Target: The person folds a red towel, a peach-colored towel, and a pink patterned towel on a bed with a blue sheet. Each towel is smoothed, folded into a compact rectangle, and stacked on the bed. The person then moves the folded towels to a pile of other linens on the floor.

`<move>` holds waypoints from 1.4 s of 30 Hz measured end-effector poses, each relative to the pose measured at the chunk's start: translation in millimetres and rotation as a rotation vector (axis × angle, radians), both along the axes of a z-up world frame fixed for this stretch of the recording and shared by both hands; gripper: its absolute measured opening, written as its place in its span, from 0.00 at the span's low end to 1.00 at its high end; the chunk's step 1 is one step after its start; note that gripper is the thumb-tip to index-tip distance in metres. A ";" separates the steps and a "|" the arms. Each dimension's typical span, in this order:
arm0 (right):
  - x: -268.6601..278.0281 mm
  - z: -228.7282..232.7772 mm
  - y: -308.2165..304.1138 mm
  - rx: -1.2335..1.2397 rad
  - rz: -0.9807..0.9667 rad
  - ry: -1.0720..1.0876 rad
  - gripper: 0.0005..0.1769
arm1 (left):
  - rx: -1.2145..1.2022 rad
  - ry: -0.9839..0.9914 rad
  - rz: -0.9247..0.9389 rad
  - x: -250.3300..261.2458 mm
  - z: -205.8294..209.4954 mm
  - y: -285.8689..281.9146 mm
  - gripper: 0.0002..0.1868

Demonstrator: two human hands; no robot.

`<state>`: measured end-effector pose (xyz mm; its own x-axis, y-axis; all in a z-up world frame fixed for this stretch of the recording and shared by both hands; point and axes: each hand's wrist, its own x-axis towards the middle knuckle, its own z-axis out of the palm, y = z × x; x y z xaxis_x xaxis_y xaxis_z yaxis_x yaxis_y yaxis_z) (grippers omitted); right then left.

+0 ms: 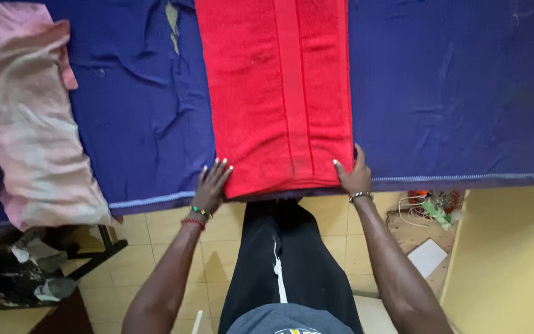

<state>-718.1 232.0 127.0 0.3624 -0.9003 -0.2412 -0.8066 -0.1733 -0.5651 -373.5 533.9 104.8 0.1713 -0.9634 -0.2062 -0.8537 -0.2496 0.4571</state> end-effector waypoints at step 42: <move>-76.9 -27.6 -31.0 0.723 -0.245 -0.527 0.24 | -0.271 0.198 -0.653 -259.8 5.2 -258.7 0.19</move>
<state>-795.0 201.0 99.3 0.4045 -0.6607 -0.6323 -0.3825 0.5057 -0.7732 -633.3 275.2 110.0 -0.4705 -0.8782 0.0865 -0.6850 0.4252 0.5916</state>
